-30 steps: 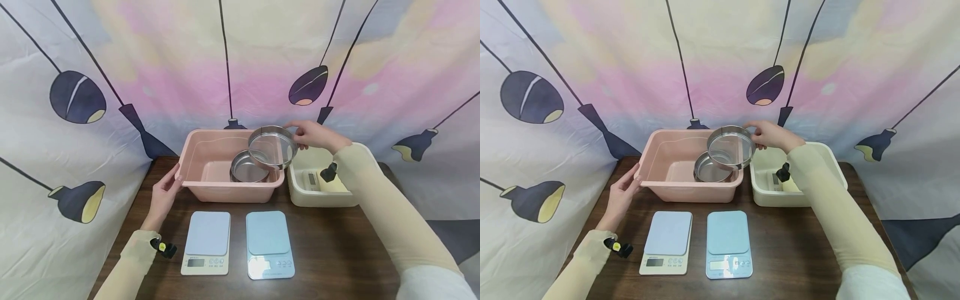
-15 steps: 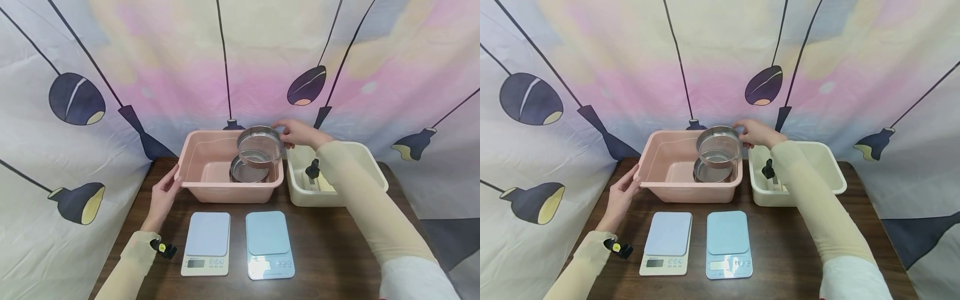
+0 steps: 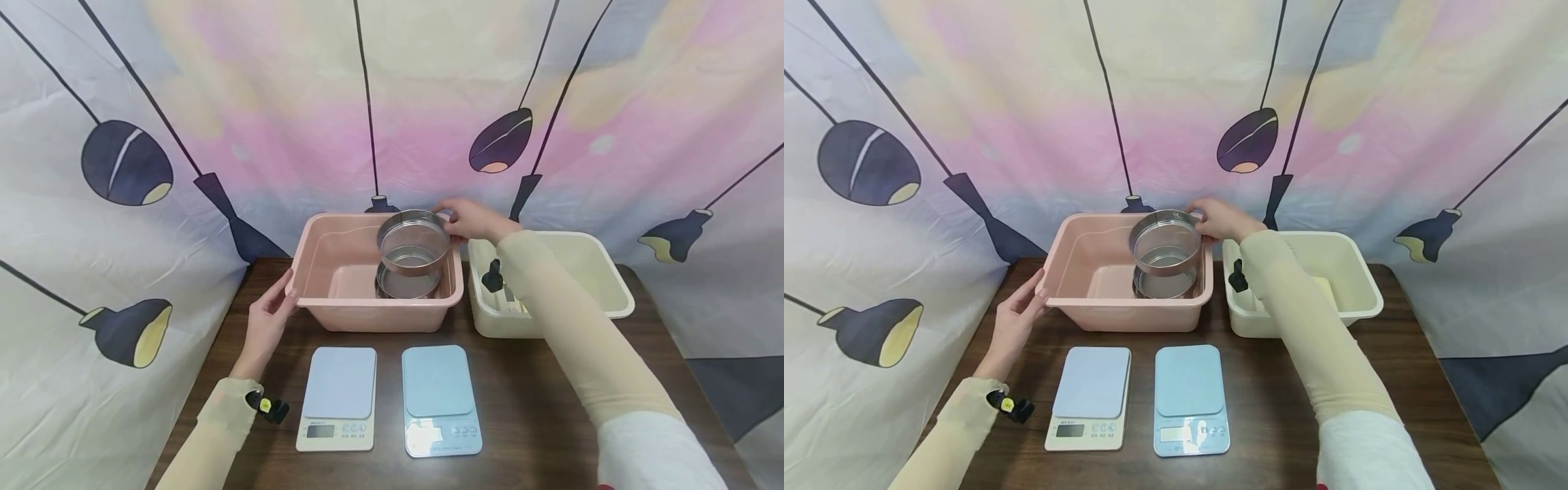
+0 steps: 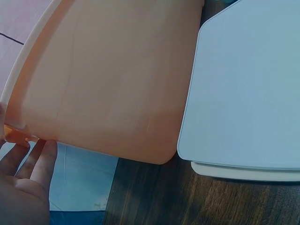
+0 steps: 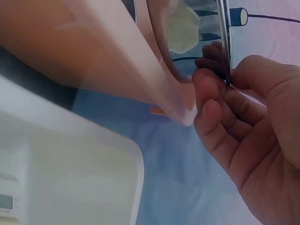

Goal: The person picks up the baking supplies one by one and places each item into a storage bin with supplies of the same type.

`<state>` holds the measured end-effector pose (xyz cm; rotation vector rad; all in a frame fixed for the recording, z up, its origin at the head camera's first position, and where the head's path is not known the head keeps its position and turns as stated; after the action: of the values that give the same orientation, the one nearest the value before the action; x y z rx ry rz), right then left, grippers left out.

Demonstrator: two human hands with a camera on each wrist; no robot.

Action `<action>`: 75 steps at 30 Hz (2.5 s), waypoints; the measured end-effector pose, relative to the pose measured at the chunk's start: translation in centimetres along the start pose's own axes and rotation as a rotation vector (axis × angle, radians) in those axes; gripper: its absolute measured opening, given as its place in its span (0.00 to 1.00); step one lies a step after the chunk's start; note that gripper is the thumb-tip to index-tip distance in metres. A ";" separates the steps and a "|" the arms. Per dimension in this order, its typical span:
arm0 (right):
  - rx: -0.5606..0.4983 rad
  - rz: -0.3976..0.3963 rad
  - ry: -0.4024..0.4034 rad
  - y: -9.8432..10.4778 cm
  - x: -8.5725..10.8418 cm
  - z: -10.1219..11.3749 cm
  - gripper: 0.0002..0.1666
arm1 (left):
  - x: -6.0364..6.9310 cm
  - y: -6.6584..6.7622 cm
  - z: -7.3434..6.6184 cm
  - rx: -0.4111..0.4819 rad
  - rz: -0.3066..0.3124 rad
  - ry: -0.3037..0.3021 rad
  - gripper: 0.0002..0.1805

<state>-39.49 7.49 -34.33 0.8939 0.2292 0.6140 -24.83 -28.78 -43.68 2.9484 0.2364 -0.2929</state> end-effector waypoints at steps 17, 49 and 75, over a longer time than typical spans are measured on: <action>0.130 0.044 -0.018 -2.1 -1.7 0.8 0.30 | 0.1 -0.1 -0.1 0.011 0.023 -0.004 0.28; 0.228 0.043 -0.098 -3.6 -2.0 0.1 0.23 | 0.1 -0.2 -0.1 -0.011 0.009 0.014 0.27; 0.118 -0.086 0.044 -0.4 2.4 -0.6 0.19 | 0.2 -0.2 -0.2 0.026 0.006 0.018 0.27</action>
<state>-37.64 9.10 -34.88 0.9798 0.3449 0.5443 -24.62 -28.58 -43.58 2.9782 0.2284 -0.2714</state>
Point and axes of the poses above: each hand's wrist, its own x-axis away from the middle knuckle, its own y-axis out of the back of the hand, z = x × y, the point moved 10 cm from there along -x, towards the middle knuckle, and after that the axes turned 1 degree about y, right-handed, at the moved point
